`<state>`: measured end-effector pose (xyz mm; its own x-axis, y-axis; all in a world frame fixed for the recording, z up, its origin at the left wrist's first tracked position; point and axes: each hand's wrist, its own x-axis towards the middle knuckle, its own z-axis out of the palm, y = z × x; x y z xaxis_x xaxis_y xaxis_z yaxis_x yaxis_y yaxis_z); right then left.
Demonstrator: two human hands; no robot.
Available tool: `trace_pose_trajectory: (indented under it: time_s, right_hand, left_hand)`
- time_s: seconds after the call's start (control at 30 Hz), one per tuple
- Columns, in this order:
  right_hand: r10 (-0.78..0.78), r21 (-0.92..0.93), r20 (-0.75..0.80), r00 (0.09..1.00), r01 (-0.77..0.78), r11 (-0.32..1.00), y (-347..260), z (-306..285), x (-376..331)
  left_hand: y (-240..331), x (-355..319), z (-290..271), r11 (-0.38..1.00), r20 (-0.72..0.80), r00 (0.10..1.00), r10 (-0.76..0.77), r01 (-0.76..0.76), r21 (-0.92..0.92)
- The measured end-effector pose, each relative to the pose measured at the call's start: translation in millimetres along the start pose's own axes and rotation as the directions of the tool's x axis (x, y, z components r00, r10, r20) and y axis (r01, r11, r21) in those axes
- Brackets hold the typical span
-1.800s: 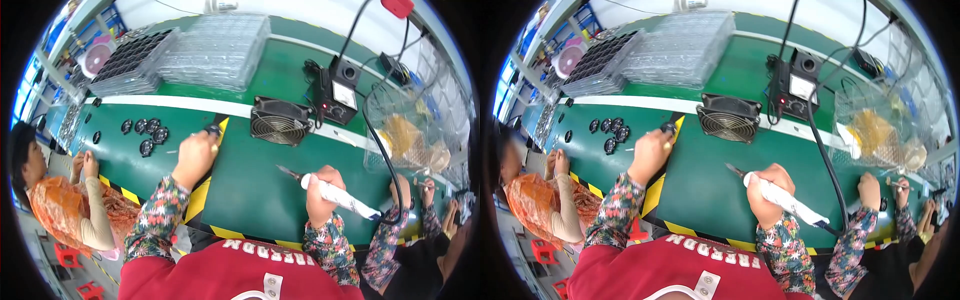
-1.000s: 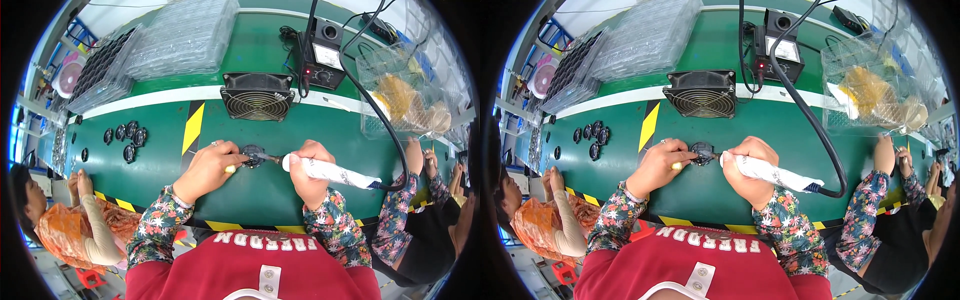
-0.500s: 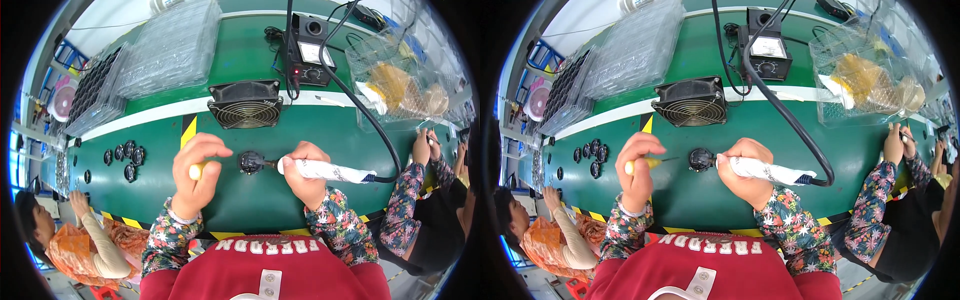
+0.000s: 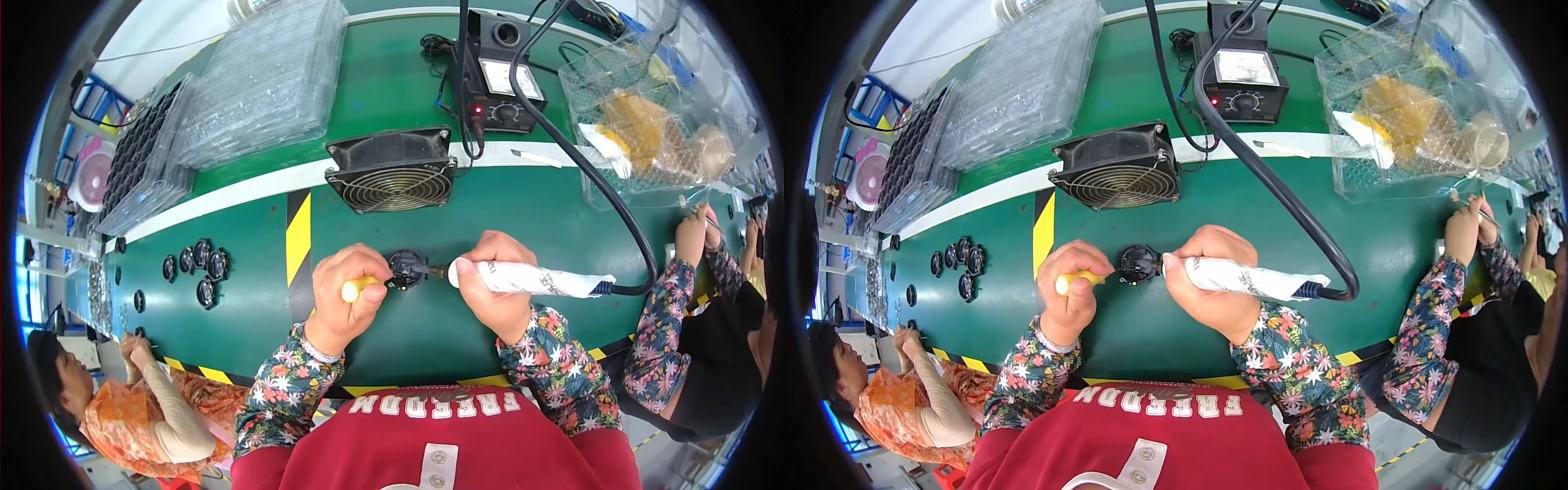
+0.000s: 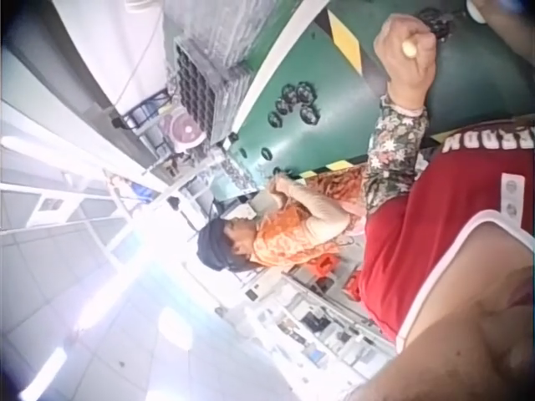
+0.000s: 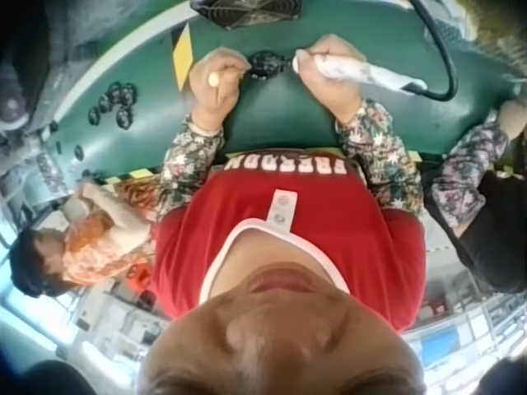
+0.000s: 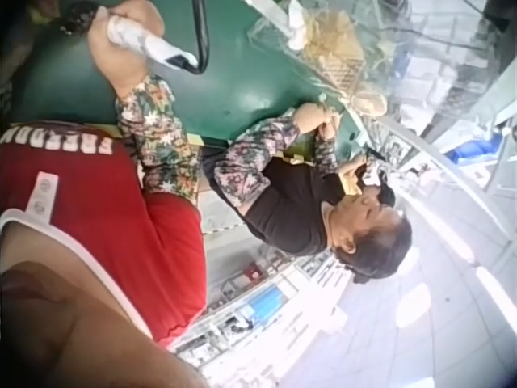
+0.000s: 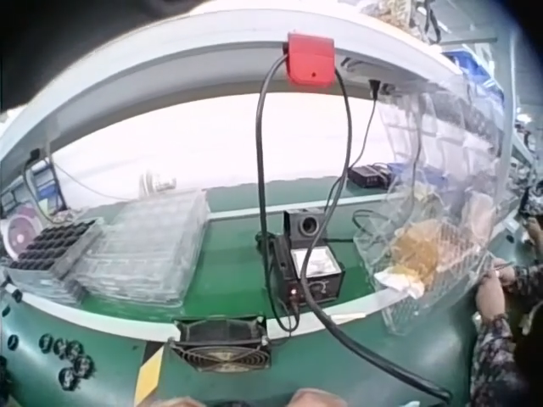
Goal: The person solders small electronic components onto a plastic circular base using a soldering iron and solder wire.
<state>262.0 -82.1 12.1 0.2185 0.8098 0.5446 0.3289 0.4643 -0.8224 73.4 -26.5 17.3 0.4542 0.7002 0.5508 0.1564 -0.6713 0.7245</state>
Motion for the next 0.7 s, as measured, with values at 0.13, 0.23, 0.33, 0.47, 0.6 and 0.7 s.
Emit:
trace_pose_trajectory:
  time_s: [0.13, 0.23, 0.33, 0.47, 0.6, 0.7]
  right_hand:
    - [-0.008, 0.001, 0.012, 1.000, 0.008, 1.000, 1.4, 0.8, 0.1]
    - [0.000, -0.017, 0.014, 1.000, 0.000, 1.000, 2.2, 0.6, -0.2]
    - [0.019, -0.025, 0.007, 1.000, -0.019, 1.000, 1.9, 1.7, -0.8]
    - [0.022, -0.014, 0.008, 1.000, -0.022, 1.000, 2.9, 4.8, 0.5]
    - [0.018, -0.029, 0.020, 1.000, -0.018, 0.999, 2.7, 5.8, 0.3]
    - [0.015, -0.043, 0.021, 1.000, -0.014, 0.999, 3.0, 6.5, 0.7]
  left_hand:
    - [-1.0, 0.0, 0.6, 1.000, -0.007, 1.000, 0.003, -0.003, 0.003]
    - [-4.0, -0.9, 0.1, 1.000, 0.001, 1.000, 0.007, -0.007, -0.021]
    - [-1.2, 0.2, 3.1, 1.000, -0.009, 1.000, -0.014, 0.014, -0.025]
    - [-2.3, 0.3, 5.2, 1.000, -0.019, 1.000, 0.010, -0.011, -0.003]
    - [-0.8, 0.2, 4.8, 0.999, -0.013, 1.000, 0.019, -0.019, 0.029]
    - [-0.4, -0.2, 4.9, 0.999, -0.024, 1.000, 0.017, -0.016, 0.030]
